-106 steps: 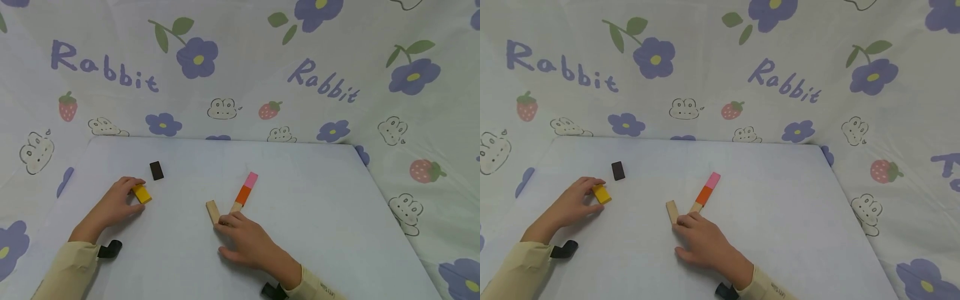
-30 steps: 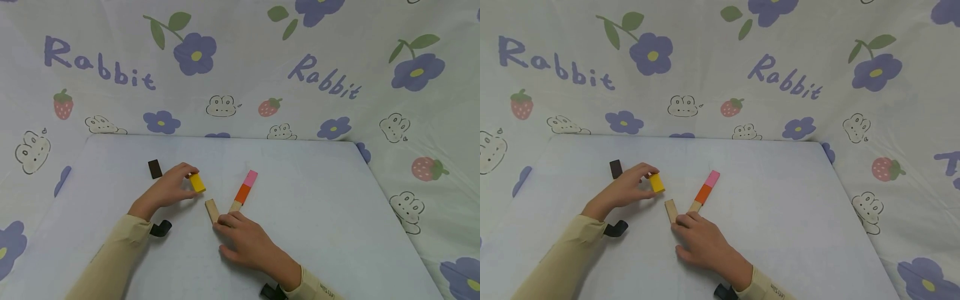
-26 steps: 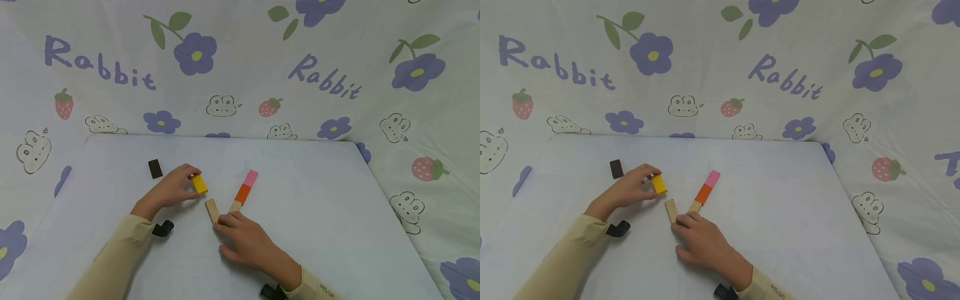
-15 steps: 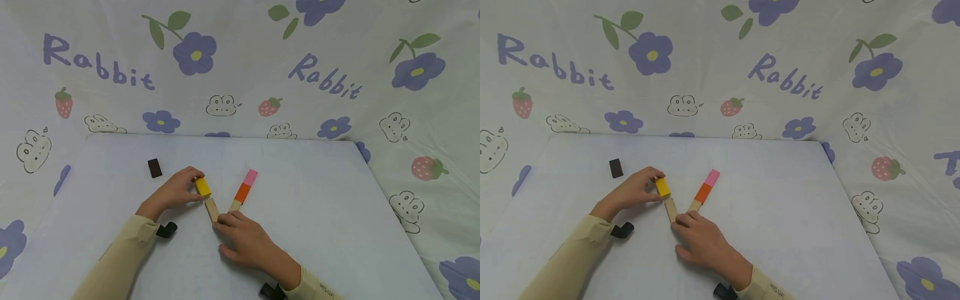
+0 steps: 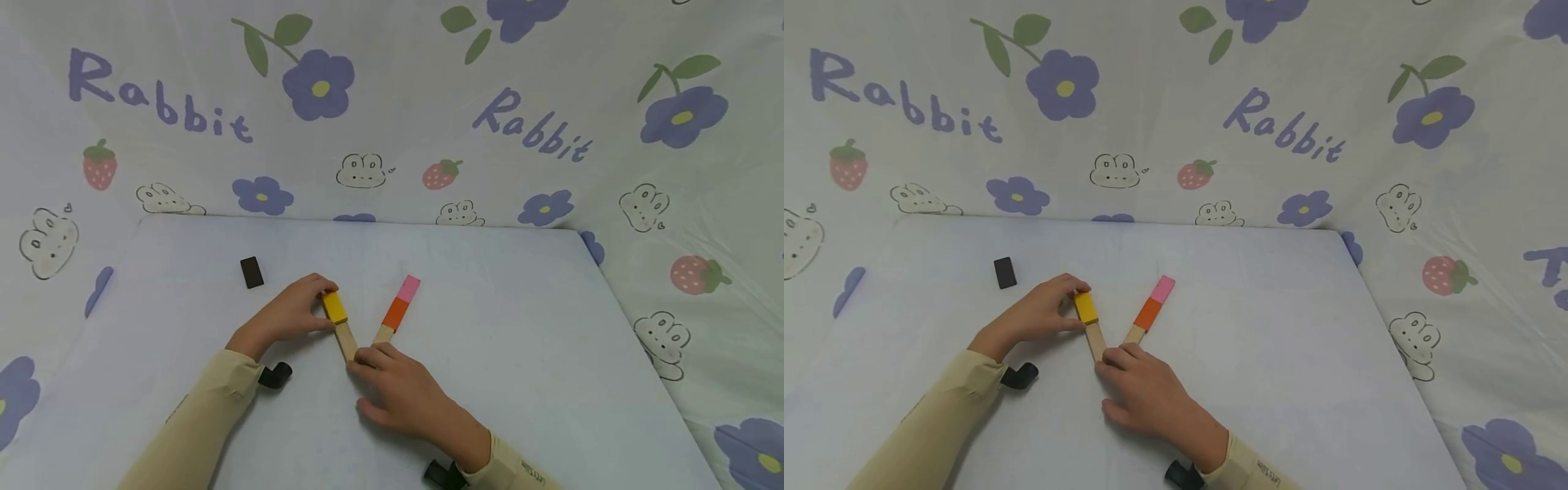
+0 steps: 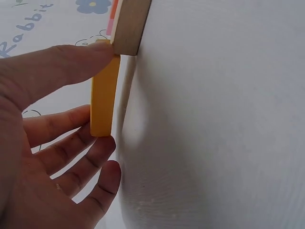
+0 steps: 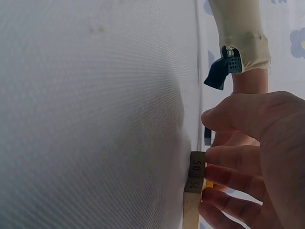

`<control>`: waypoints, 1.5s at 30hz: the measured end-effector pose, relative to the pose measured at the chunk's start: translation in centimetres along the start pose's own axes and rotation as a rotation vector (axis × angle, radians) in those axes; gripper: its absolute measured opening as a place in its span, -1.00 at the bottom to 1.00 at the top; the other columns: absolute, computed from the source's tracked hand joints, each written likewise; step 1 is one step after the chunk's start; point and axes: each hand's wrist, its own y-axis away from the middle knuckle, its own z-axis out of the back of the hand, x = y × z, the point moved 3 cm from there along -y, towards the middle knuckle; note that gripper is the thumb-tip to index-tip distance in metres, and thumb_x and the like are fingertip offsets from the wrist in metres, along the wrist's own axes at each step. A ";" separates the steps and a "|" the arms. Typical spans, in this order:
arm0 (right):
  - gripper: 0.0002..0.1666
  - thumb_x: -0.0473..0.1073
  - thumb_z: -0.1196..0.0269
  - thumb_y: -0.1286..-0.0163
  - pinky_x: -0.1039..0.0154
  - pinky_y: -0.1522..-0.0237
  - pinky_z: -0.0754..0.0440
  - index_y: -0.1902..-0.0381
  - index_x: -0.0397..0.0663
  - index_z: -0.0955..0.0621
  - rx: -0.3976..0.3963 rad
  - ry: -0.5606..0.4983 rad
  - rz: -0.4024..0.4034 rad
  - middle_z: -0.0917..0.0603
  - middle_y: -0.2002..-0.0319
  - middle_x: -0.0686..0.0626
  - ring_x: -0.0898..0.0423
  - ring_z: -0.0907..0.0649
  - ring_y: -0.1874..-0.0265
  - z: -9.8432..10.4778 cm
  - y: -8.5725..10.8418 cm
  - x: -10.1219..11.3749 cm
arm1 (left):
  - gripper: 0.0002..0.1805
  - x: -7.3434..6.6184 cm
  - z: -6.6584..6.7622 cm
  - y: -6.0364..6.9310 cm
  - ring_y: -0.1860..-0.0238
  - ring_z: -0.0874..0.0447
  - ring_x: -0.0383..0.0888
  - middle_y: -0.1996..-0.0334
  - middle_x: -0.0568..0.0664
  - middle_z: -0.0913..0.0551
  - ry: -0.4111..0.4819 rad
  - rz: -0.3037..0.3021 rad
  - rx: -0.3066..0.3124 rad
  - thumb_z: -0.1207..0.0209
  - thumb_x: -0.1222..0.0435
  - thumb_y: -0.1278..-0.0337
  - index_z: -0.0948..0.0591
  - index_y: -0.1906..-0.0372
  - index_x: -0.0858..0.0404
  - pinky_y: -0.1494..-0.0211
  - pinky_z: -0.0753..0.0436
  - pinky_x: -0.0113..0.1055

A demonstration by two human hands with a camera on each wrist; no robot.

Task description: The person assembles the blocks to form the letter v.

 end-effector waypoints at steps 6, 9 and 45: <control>-0.40 0.06 -0.46 -0.44 0.23 -0.22 -0.61 -0.38 0.03 -0.70 -0.006 -0.004 0.002 -0.61 -0.27 0.05 0.10 -0.51 -0.24 -0.2 0.1 0.0 | -0.26 0.3 -0.4 0.0 -0.29 -0.58 0.07 -0.31 0.15 -0.59 0.001 -0.006 0.005 -0.58 0.26 -0.15 -0.58 -0.40 0.39 -0.45 -0.50 0.02; -0.40 0.06 -0.46 -0.44 0.23 -0.23 -0.61 -0.38 0.03 -0.69 -0.001 -0.011 -0.001 -0.61 -0.27 0.05 0.10 -0.51 -0.25 -0.2 0.1 0.0 | -0.26 0.3 -0.4 0.1 -0.29 -0.57 0.07 -0.31 0.15 -0.59 -0.004 -0.011 0.002 -0.59 0.25 -0.15 -0.58 -0.40 0.38 -0.46 -0.49 0.03; -0.43 0.05 -0.45 -0.45 0.21 -0.21 -0.64 -0.35 0.04 -0.70 0.017 -0.046 -0.057 -0.62 -0.27 0.06 0.10 -0.51 -0.25 -0.2 -0.8 0.2 | -0.12 1.8 3.8 1.8 -0.49 -0.37 0.23 -0.53 0.19 -0.40 0.024 0.001 -0.057 -0.57 0.15 -0.19 -0.47 -0.57 0.24 -0.50 -0.41 0.24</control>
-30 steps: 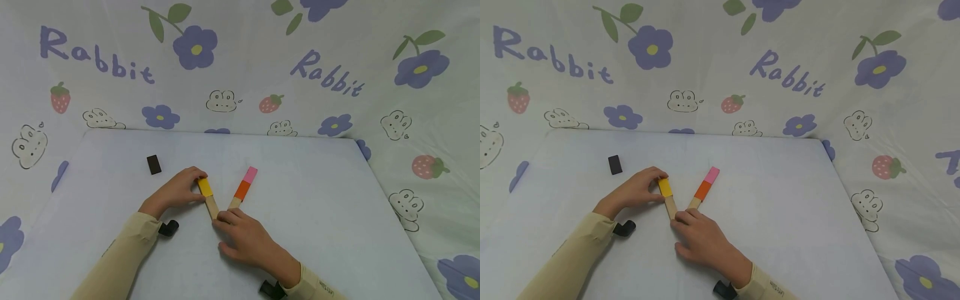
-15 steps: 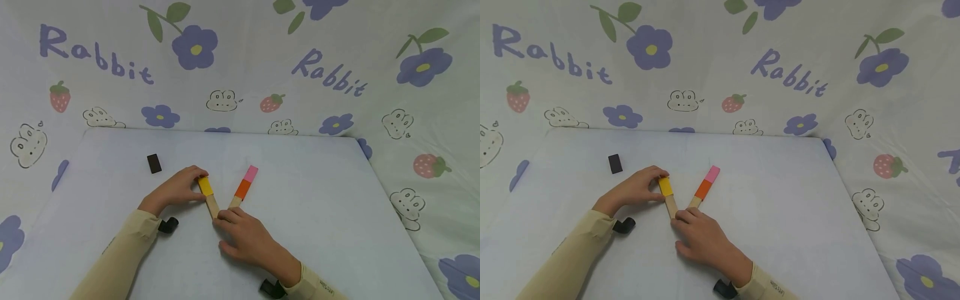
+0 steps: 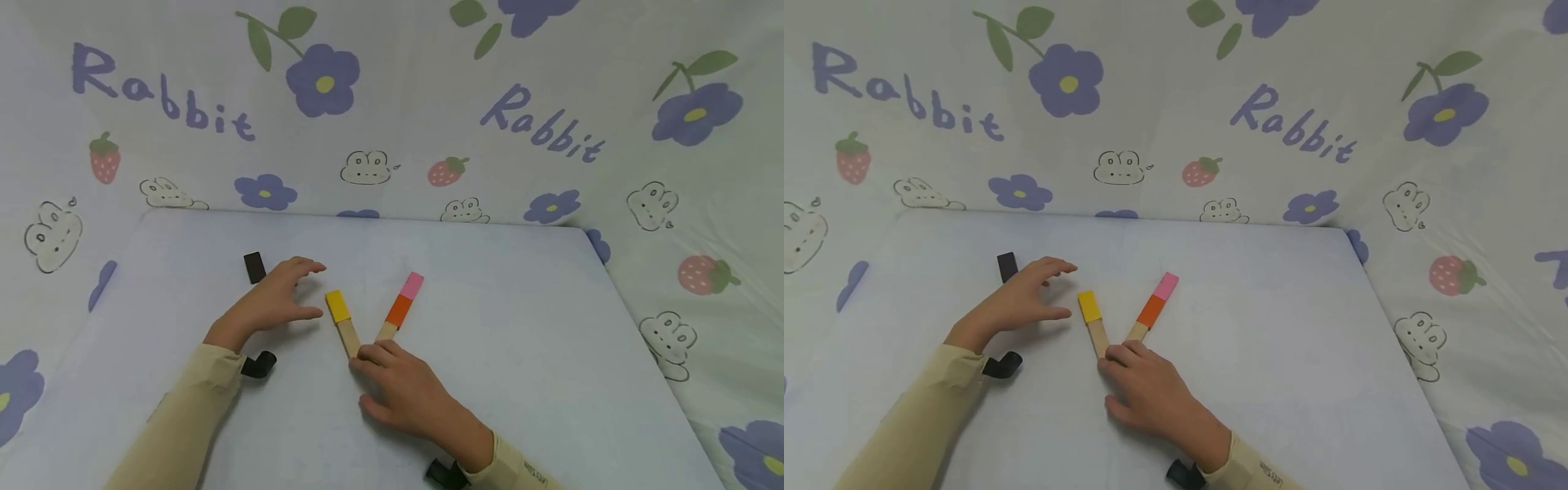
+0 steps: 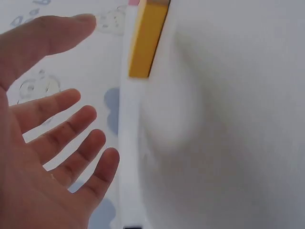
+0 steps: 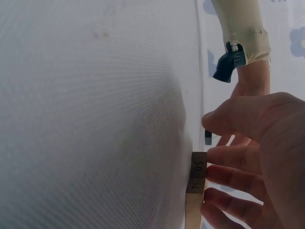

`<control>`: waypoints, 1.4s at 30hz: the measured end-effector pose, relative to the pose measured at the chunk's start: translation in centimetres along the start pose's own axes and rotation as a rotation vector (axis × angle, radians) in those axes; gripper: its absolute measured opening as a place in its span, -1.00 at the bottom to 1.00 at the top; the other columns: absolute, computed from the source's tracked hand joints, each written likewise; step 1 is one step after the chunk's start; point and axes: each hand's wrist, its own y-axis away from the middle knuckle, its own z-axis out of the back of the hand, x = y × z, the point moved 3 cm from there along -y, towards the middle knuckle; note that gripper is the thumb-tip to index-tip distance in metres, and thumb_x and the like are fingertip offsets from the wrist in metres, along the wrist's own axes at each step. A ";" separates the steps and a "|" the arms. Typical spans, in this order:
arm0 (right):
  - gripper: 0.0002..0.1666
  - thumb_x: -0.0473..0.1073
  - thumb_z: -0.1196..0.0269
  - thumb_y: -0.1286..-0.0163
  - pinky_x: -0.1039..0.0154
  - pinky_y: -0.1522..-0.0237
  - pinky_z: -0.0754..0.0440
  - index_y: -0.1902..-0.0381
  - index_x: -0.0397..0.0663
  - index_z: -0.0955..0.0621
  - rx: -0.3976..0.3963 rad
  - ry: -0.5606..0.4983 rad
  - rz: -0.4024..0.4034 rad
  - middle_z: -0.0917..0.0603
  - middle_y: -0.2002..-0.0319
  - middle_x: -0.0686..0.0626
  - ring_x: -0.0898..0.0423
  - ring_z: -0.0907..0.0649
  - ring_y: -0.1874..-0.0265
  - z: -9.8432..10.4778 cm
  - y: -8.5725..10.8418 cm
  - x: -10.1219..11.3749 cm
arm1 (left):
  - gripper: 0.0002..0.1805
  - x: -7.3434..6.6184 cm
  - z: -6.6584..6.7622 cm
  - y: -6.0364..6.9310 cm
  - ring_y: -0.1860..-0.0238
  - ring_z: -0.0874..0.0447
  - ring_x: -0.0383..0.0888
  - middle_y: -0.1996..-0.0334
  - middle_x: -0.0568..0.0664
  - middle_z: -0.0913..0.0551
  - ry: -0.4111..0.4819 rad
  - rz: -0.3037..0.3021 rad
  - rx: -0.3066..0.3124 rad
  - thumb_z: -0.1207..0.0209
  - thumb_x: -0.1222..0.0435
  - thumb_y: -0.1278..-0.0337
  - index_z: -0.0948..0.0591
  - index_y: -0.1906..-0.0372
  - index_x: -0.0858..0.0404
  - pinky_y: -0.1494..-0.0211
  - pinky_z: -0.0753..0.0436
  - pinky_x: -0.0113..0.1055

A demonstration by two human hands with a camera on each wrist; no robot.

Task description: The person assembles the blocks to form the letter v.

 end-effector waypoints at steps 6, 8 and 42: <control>-0.44 0.03 -0.45 -0.44 0.21 -0.20 -0.64 -0.35 0.05 -0.70 -0.014 -0.005 0.005 -0.62 -0.27 0.07 0.10 -0.52 -0.25 -0.1 0.0 0.0 | -0.11 1.7 3.2 1.7 -0.45 -0.40 0.30 -0.57 0.19 -0.34 0.030 0.073 -0.073 -0.56 0.17 -0.22 -0.43 -0.59 0.24 -0.47 -0.41 0.30; -0.44 0.01 -0.46 -0.43 0.21 -0.20 -0.64 -0.34 0.05 -0.70 -0.020 -0.008 0.006 -0.62 -0.27 0.07 0.10 -0.52 -0.25 -0.1 0.0 0.0 | -0.11 2.3 4.2 2.2 -0.41 -0.44 0.33 -0.57 0.22 -0.33 0.026 0.076 -0.099 -0.56 0.18 -0.22 -0.42 -0.59 0.26 -0.45 -0.43 0.30; -0.45 -0.04 -0.48 -0.41 0.21 -0.20 -0.64 -0.33 0.05 -0.71 -0.056 -0.022 0.004 -0.63 -0.28 0.09 0.12 -0.51 -0.24 -0.1 0.5 0.0 | -0.09 9.4 7.0 2.0 -0.30 -0.49 0.39 -0.44 0.41 -0.37 0.057 0.152 -0.074 -0.54 0.30 -0.24 -0.34 -0.58 0.45 -0.37 -0.50 0.26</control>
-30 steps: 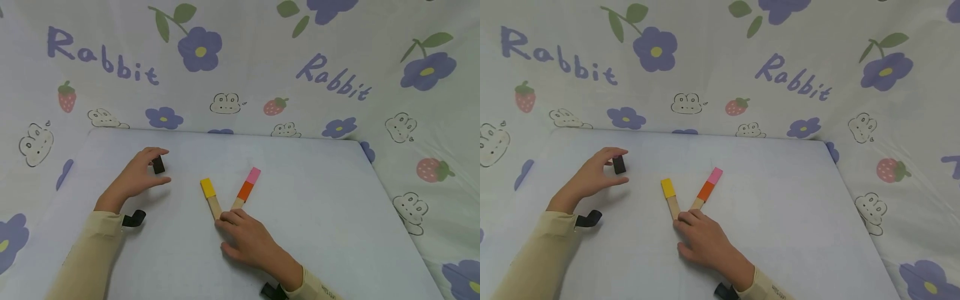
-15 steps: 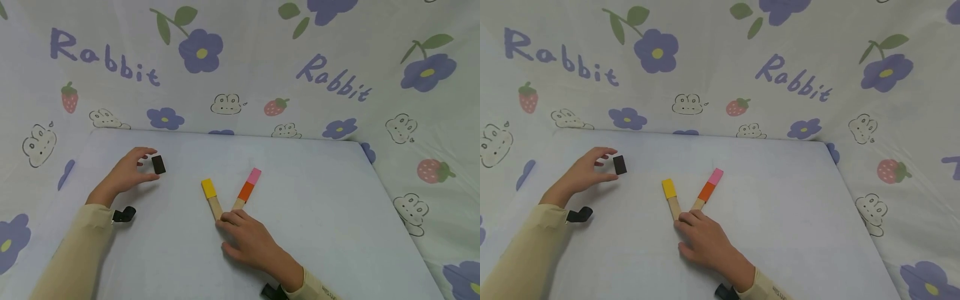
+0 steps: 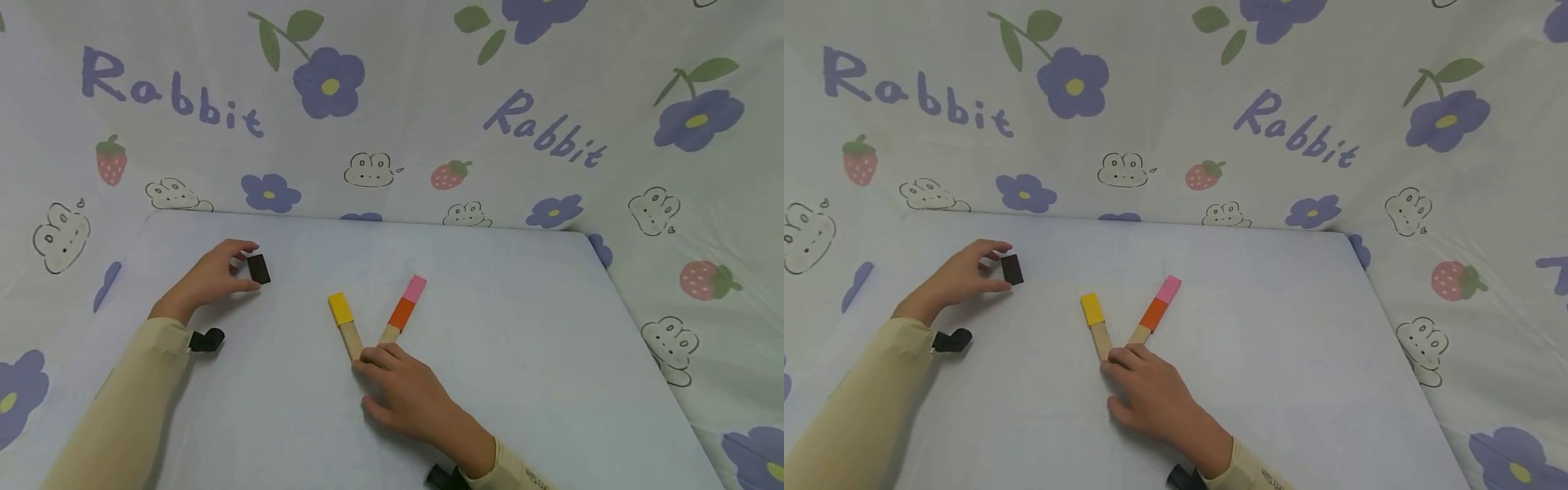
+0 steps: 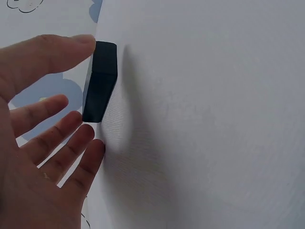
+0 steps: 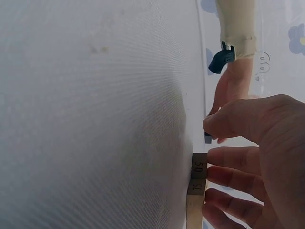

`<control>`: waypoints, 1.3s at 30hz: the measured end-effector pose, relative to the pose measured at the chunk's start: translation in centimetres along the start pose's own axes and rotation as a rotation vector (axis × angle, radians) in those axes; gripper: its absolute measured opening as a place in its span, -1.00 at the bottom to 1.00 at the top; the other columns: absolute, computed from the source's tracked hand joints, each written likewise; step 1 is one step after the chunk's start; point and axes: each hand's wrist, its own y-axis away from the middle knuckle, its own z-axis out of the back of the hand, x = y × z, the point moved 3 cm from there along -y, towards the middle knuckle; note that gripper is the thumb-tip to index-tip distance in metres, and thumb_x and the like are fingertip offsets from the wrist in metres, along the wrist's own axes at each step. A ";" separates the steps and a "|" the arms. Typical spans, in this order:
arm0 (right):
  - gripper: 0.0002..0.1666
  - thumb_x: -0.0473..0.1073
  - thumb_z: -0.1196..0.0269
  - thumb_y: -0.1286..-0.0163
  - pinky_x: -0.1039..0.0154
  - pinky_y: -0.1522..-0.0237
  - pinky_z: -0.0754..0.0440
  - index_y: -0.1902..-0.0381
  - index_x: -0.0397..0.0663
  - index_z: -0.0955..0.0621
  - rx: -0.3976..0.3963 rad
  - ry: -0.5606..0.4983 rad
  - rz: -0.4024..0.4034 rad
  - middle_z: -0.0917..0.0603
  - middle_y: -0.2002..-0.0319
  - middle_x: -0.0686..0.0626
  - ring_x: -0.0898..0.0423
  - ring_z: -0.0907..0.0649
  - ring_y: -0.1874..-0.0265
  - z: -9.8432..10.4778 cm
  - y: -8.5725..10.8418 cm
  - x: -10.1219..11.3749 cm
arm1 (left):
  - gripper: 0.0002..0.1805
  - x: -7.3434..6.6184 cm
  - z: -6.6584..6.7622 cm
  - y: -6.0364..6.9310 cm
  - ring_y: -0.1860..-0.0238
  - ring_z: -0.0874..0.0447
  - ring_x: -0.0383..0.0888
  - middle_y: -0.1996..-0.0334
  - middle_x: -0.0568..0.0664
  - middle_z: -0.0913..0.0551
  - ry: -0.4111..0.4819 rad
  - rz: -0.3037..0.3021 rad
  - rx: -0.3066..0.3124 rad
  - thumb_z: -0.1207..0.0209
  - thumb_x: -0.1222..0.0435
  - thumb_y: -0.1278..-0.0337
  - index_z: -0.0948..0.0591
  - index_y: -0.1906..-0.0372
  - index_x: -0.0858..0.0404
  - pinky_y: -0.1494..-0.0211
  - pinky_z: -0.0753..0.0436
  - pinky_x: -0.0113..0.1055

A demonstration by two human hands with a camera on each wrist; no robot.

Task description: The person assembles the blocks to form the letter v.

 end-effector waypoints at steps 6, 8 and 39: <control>-0.45 -0.03 -0.47 -0.42 0.21 -0.20 -0.64 -0.33 0.05 -0.71 0.008 -0.006 -0.011 -0.62 -0.27 0.09 0.12 -0.51 -0.25 -0.1 0.1 -0.1 | -0.13 -0.1 -0.3 -0.5 -0.30 -0.48 0.39 -0.42 0.42 -0.40 -0.007 -0.009 0.019 -0.51 0.40 -0.19 -0.37 -0.56 0.46 -0.36 -0.50 0.26; -0.45 -0.04 -0.48 -0.41 0.21 -0.19 -0.65 -0.33 0.04 -0.71 0.006 -0.004 -0.015 -0.63 -0.27 0.08 0.11 -0.52 -0.25 -0.1 0.1 -0.1 | -0.14 -0.2 -0.4 -0.7 -0.33 -0.46 0.37 -0.43 0.41 -0.40 -0.006 -0.012 0.026 -0.49 0.42 -0.19 -0.37 -0.56 0.46 -0.38 -0.49 0.25; -0.47 -0.01 -0.45 -0.44 0.21 -0.21 -0.64 -0.33 0.05 -0.71 0.023 -0.006 -0.009 -0.63 -0.25 0.08 0.11 -0.53 -0.24 -0.1 -0.3 -0.3 | -0.26 -2.3 -2.1 -1.8 -0.27 -0.48 0.31 -0.32 0.37 -0.49 -0.037 -0.039 0.023 -0.48 0.36 -0.22 -0.48 -0.45 0.48 -0.29 -0.52 0.20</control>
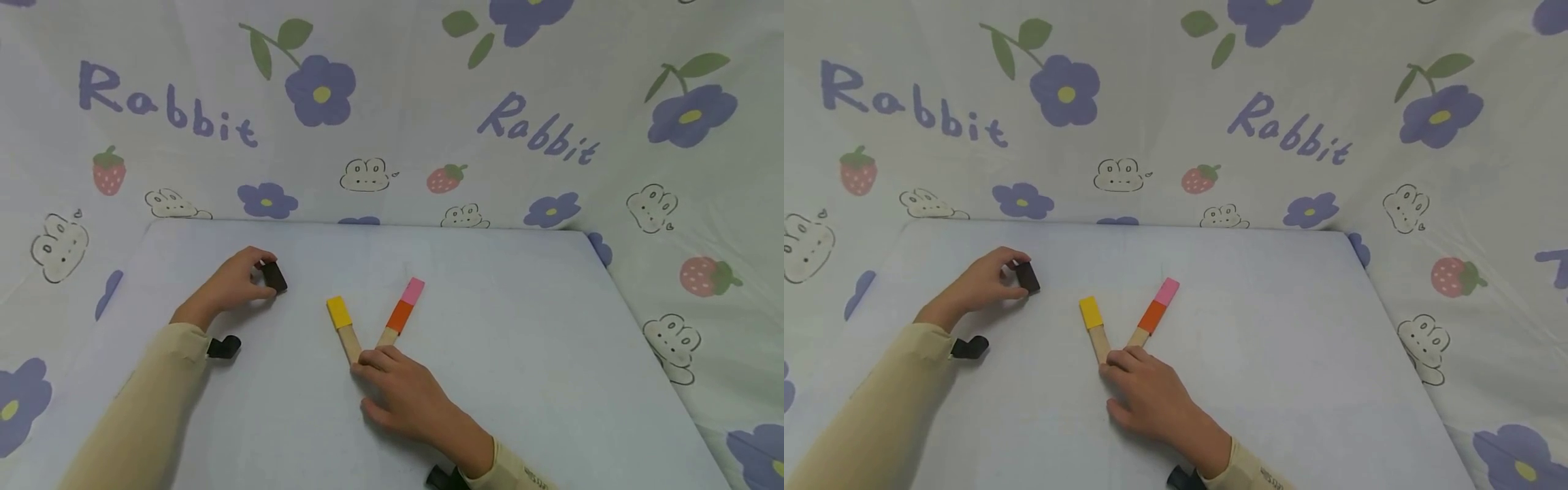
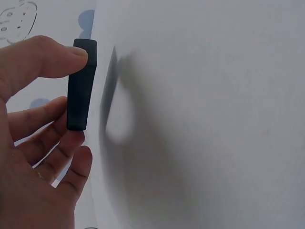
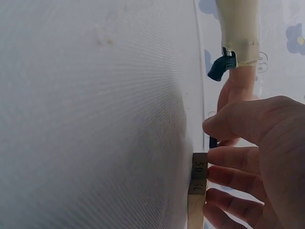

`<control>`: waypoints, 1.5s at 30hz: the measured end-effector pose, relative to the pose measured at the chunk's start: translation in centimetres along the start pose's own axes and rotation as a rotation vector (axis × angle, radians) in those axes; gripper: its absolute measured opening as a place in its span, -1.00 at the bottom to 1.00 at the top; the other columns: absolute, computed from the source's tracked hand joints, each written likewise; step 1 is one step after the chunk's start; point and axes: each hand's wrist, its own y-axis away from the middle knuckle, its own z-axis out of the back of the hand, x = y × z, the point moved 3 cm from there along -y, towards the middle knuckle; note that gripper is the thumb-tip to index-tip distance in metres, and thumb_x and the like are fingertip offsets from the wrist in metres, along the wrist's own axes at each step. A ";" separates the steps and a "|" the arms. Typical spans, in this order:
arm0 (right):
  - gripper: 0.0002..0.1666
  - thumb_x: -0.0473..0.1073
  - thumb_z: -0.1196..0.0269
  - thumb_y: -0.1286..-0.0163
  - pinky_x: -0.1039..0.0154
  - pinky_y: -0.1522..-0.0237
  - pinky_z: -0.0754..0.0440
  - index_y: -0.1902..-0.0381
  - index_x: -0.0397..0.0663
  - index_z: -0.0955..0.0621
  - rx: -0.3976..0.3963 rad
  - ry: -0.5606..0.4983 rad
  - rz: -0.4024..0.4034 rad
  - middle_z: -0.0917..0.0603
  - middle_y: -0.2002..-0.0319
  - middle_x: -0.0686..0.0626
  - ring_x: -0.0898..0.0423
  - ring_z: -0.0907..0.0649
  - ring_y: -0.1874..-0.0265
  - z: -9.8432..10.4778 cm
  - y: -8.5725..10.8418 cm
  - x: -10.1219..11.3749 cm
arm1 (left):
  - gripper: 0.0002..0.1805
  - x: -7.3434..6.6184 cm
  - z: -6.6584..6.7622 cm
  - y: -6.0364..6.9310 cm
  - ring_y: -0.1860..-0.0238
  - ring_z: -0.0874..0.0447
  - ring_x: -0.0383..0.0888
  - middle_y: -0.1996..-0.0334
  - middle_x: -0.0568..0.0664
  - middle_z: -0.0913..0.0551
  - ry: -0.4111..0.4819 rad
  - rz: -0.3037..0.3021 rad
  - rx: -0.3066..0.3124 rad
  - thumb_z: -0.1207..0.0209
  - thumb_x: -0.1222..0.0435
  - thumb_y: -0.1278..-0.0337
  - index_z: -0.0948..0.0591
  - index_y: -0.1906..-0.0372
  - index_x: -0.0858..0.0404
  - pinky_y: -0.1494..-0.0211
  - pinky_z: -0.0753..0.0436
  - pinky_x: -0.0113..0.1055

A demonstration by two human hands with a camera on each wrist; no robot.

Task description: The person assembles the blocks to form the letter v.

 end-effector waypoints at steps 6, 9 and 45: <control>-0.47 -0.03 -0.46 -0.42 0.21 -0.22 -0.63 -0.32 0.06 -0.72 -0.014 0.018 0.011 -0.63 -0.25 0.08 0.11 -0.53 -0.24 0.0 0.1 0.0 | -0.29 -1.3 -0.6 -0.6 -0.30 -0.48 0.30 -0.29 0.33 -0.53 -0.029 -0.046 0.007 -0.49 0.36 -0.23 -0.50 -0.43 0.49 -0.32 -0.51 0.20; -0.47 -0.03 -0.46 -0.42 0.22 -0.20 -0.64 -0.32 0.06 -0.72 -0.020 0.018 0.012 -0.63 -0.25 0.09 0.12 -0.53 -0.24 0.0 0.1 0.0 | -0.29 -1.6 -0.8 -0.8 -0.29 -0.50 0.29 -0.28 0.32 -0.54 -0.035 -0.063 -0.001 -0.49 0.36 -0.22 -0.51 -0.41 0.49 -0.31 -0.53 0.20; -0.50 -0.02 -0.45 -0.45 0.22 -0.24 -0.63 -0.30 0.07 -0.72 -0.002 0.033 -0.004 -0.62 -0.25 0.09 0.12 -0.52 -0.28 -0.4 0.0 -0.1 | -0.30 -4.9 -3.3 -2.6 -0.29 -0.51 0.23 -0.34 0.25 -0.55 -0.061 -0.079 0.022 -0.53 0.32 -0.19 -0.55 -0.41 0.40 -0.41 -0.49 0.15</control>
